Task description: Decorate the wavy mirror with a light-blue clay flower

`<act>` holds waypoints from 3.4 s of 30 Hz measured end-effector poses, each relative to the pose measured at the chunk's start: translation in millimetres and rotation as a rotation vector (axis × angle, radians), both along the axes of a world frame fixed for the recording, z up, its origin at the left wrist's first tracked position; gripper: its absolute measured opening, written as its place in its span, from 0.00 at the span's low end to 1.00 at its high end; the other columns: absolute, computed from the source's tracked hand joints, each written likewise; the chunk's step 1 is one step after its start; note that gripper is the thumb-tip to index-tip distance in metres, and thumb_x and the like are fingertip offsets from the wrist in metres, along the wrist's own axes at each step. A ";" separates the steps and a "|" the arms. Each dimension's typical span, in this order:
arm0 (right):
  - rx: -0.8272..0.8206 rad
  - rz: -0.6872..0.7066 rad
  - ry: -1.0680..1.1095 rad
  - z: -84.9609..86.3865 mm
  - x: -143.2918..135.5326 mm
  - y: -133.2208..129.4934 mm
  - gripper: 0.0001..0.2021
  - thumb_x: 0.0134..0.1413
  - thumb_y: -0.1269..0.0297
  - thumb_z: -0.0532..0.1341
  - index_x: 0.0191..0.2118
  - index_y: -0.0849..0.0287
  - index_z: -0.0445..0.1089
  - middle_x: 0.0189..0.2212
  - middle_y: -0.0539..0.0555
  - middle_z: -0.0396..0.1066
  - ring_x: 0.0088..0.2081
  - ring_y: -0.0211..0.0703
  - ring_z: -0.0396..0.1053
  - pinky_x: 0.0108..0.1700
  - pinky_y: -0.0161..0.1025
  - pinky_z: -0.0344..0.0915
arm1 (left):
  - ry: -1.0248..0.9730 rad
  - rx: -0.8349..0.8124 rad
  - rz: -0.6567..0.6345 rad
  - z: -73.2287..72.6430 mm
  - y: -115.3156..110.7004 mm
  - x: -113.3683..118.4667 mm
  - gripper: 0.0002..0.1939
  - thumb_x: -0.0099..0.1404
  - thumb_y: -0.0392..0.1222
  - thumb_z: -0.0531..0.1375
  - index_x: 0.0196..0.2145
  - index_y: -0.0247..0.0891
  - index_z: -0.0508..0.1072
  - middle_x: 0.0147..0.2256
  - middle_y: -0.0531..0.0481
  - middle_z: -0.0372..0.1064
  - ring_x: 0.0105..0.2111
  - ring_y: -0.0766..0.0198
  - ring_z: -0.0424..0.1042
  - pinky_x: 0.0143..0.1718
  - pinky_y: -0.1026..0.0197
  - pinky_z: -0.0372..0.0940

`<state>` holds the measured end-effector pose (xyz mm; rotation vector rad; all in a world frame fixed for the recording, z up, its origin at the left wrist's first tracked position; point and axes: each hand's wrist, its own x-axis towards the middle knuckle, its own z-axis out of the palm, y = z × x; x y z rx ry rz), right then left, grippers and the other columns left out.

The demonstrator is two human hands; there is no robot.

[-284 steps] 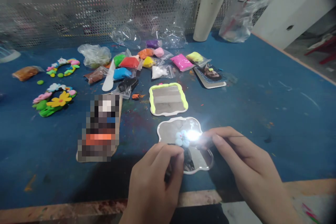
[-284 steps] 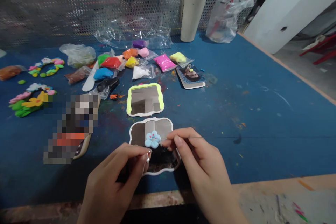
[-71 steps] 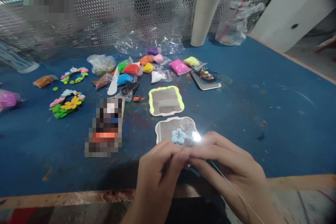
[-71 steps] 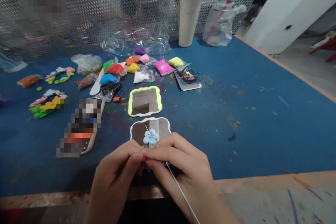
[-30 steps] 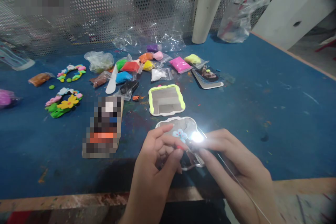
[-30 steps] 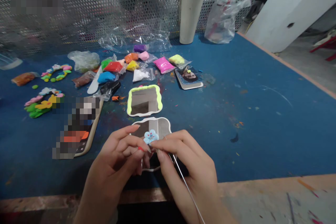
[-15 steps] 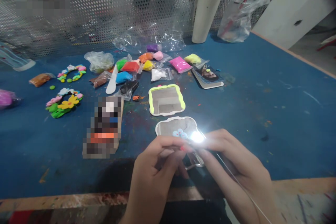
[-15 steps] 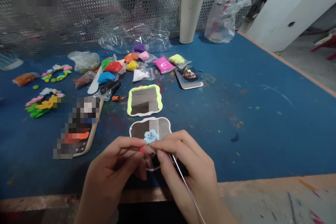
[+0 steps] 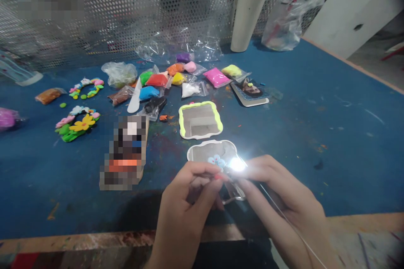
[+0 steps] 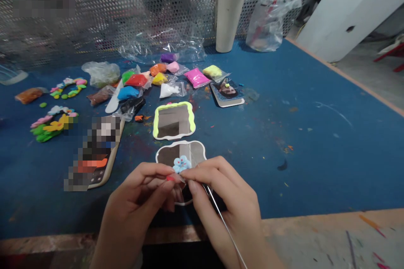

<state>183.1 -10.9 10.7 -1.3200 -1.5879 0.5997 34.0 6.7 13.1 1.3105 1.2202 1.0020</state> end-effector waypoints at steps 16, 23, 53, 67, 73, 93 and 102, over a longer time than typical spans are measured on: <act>-0.011 0.012 0.009 1.3 0.3 -1.0 0.08 0.57 0.74 0.58 0.35 0.55 0.72 0.30 0.47 0.71 0.32 0.30 0.70 0.34 0.25 0.66 | -0.049 -0.011 -0.020 0.1 -0.3 -0.2 0.05 0.64 0.34 0.57 0.31 0.41 0.72 0.22 0.58 0.73 0.20 0.74 0.69 0.24 0.74 0.64; -0.007 0.014 0.025 0.6 -0.2 0.8 0.08 0.56 0.74 0.58 0.34 0.54 0.72 0.29 0.45 0.70 0.31 0.28 0.69 0.34 0.22 0.65 | -0.044 -0.054 -0.064 -1.5 -0.9 -3.9 0.06 0.67 0.37 0.55 0.33 0.41 0.71 0.23 0.58 0.71 0.22 0.74 0.68 0.26 0.73 0.63; -0.024 0.087 0.087 -2.9 3.5 -2.1 0.07 0.56 0.69 0.61 0.39 0.50 0.73 0.31 0.45 0.71 0.34 0.31 0.71 0.35 0.25 0.67 | -0.017 -0.064 -0.003 -0.5 -4.1 -1.1 0.04 0.60 0.36 0.61 0.29 0.44 0.75 0.18 0.61 0.70 0.18 0.73 0.69 0.22 0.74 0.63; -0.125 0.083 0.170 3.4 4.3 -2.3 0.07 0.55 0.70 0.61 0.29 0.52 0.72 0.27 0.45 0.72 0.30 0.34 0.70 0.31 0.29 0.67 | 0.387 0.476 -0.045 -7.0 -10.7 -7.5 0.08 0.62 0.31 0.61 0.36 0.44 0.74 0.32 0.59 0.75 0.31 0.72 0.74 0.34 0.73 0.66; -0.161 -0.057 0.212 -0.6 2.3 -1.7 0.07 0.53 0.67 0.63 0.26 0.52 0.70 0.25 0.45 0.70 0.28 0.36 0.68 0.30 0.32 0.66 | 0.619 0.597 -0.069 -20.6 -11.1 -20.4 0.10 0.66 0.33 0.58 0.43 0.44 0.74 0.34 0.54 0.71 0.29 0.70 0.75 0.32 0.70 0.68; -0.218 -0.081 0.175 -0.8 1.9 -1.0 0.07 0.54 0.67 0.62 0.27 0.51 0.73 0.25 0.45 0.70 0.27 0.36 0.67 0.30 0.32 0.66 | 0.814 0.601 -0.211 -25.6 -11.8 -30.0 0.11 0.67 0.34 0.55 0.45 0.44 0.72 0.38 0.50 0.72 0.32 0.64 0.74 0.32 0.63 0.71; -0.230 -0.081 0.180 -1.9 1.8 0.2 0.06 0.53 0.67 0.63 0.26 0.51 0.73 0.26 0.45 0.71 0.28 0.36 0.68 0.31 0.31 0.67 | 0.797 0.644 -0.193 -28.0 -12.1 -27.7 0.12 0.66 0.33 0.55 0.46 0.41 0.72 0.39 0.48 0.71 0.35 0.62 0.74 0.35 0.60 0.71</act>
